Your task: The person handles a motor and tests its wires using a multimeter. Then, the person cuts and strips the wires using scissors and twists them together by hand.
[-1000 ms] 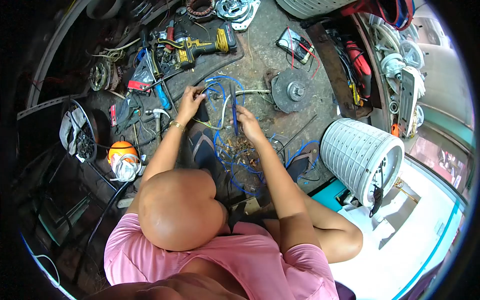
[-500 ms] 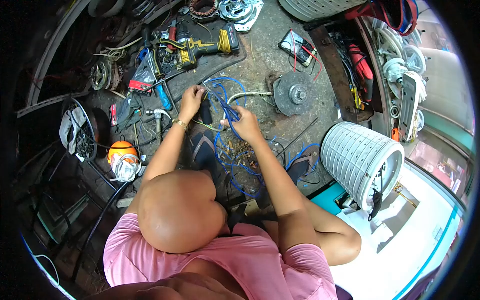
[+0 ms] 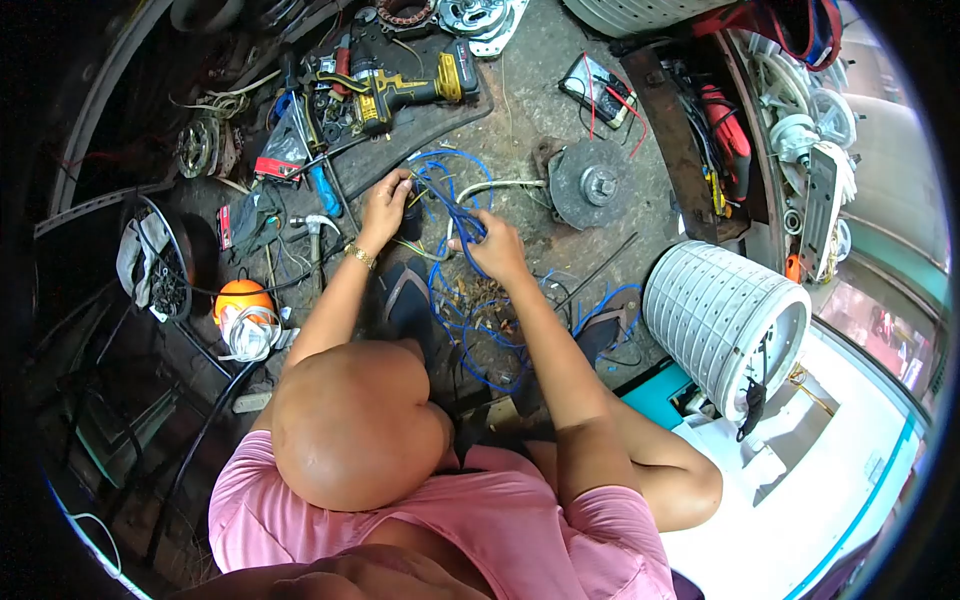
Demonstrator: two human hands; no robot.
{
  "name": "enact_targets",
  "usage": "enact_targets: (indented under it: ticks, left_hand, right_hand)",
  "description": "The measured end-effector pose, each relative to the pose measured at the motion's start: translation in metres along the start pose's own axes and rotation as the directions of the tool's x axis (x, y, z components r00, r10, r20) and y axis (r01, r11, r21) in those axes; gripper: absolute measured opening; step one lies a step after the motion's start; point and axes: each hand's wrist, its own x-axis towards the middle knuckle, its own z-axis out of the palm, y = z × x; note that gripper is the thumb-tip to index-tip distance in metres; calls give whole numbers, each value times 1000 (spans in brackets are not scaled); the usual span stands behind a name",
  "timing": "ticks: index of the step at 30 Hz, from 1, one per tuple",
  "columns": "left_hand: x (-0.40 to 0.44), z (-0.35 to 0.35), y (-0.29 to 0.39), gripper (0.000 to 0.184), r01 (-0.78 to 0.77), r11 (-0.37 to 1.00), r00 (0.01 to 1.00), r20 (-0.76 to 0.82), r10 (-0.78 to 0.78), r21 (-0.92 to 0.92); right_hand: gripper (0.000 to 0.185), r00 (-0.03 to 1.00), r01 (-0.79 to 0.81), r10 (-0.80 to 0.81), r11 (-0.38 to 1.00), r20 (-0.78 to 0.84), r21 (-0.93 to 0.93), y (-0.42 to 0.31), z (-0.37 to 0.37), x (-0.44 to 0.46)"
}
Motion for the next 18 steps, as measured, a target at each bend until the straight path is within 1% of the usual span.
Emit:
enact_targets:
  ticks: [2, 3, 7, 10, 13, 15, 18]
  left_hand:
    - [-2, 0, 5, 17, 33, 993, 999, 45, -28, -114]
    - [-3, -1, 4, 16, 29, 989, 997, 75, -19, -146]
    - [-1, 0, -5, 16, 6, 990, 991, 130, 13, -144]
    - [-3, 1, -3, 16, -7, 990, 990, 136, 26, -144]
    - [-4, 0, -3, 16, -16, 989, 990, 134, 37, -150]
    - [-3, 0, -2, 16, -14, 986, 991, 129, 35, -164]
    - [-3, -2, 4, 14, -16, 965, 989, 136, 54, -261]
  right_hand:
    - [59, 999, 33, -33, 999, -8, -7, -2, -1, 1]
    - [58, 999, 52, -52, 999, -11, -11, -4, -3, 1]
    - [61, 984, 167, -170, 985, -57, -46, -7, -3, 4]
    - [59, 986, 160, -162, 986, -30, -46, -9, -5, 7]
    - [57, 984, 173, -174, 985, -49, -28, -11, -3, 7]
    - [55, 986, 153, -154, 988, -63, -23, -12, -3, 5]
    - [53, 989, 118, -121, 992, -80, -48, -13, -1, 1]
